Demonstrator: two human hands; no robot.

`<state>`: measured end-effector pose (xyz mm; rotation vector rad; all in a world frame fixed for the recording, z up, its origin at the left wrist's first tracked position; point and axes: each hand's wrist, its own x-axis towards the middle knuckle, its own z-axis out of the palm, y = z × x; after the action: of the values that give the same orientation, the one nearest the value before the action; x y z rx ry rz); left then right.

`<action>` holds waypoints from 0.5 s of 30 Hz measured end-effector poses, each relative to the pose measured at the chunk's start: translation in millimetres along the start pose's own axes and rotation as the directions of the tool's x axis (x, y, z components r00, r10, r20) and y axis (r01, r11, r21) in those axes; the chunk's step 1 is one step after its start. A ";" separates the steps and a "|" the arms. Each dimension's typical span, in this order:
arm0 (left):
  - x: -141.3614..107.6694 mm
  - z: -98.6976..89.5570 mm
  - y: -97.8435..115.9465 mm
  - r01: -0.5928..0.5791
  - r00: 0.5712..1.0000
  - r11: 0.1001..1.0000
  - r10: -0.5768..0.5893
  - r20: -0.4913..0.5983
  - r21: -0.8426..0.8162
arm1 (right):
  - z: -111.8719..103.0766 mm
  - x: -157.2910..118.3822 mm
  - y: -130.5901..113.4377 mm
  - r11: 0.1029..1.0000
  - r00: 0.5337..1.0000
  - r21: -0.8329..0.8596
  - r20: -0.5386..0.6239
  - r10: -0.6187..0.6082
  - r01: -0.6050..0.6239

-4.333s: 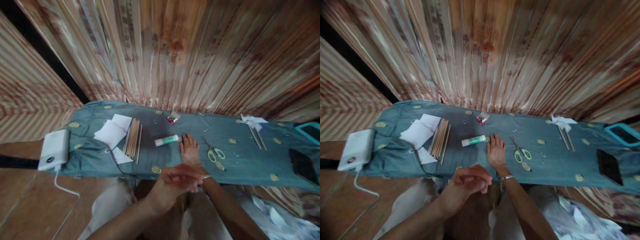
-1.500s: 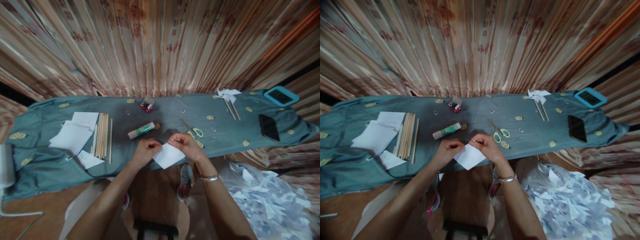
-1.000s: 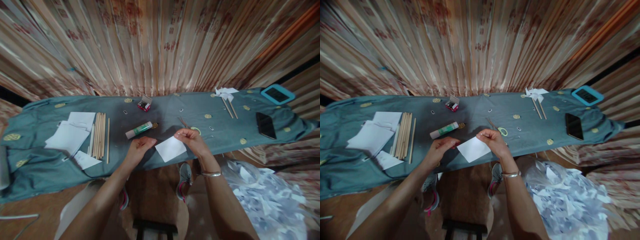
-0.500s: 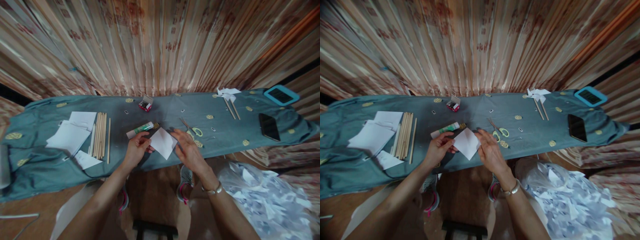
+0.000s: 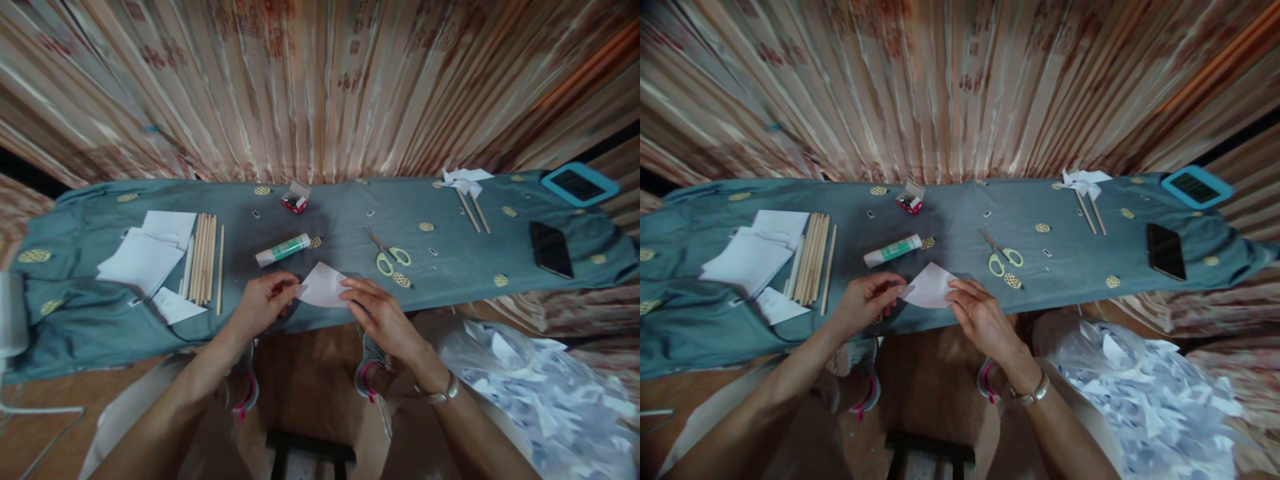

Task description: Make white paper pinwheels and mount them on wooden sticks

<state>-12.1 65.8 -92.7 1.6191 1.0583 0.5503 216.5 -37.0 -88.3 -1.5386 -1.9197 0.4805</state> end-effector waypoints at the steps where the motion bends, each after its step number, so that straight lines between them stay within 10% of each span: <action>1: -2.8 -3.0 1.0 -0.104 0.992 0.983 0.113 -0.050 0.152 | 0.9 1.2 -0.4 1.000 1.000 0.027 -0.003 0.007 -0.007; 7: -10.3 7.9 -3.8 -0.544 0.812 0.735 0.582 0.033 0.405 | 9.0 13.2 2.5 0.986 0.994 0.134 0.034 0.101 -0.104; 15: 2.7 16.0 -16.8 -0.430 0.884 0.782 0.465 0.035 0.451 | 19.4 32.1 12.7 0.932 0.949 0.177 0.030 0.315 -0.315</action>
<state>-4.1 60.2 -113.9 2.3100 0.8908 0.7245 208.9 -1.0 -102.8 -1.7301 -1.5836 0.7711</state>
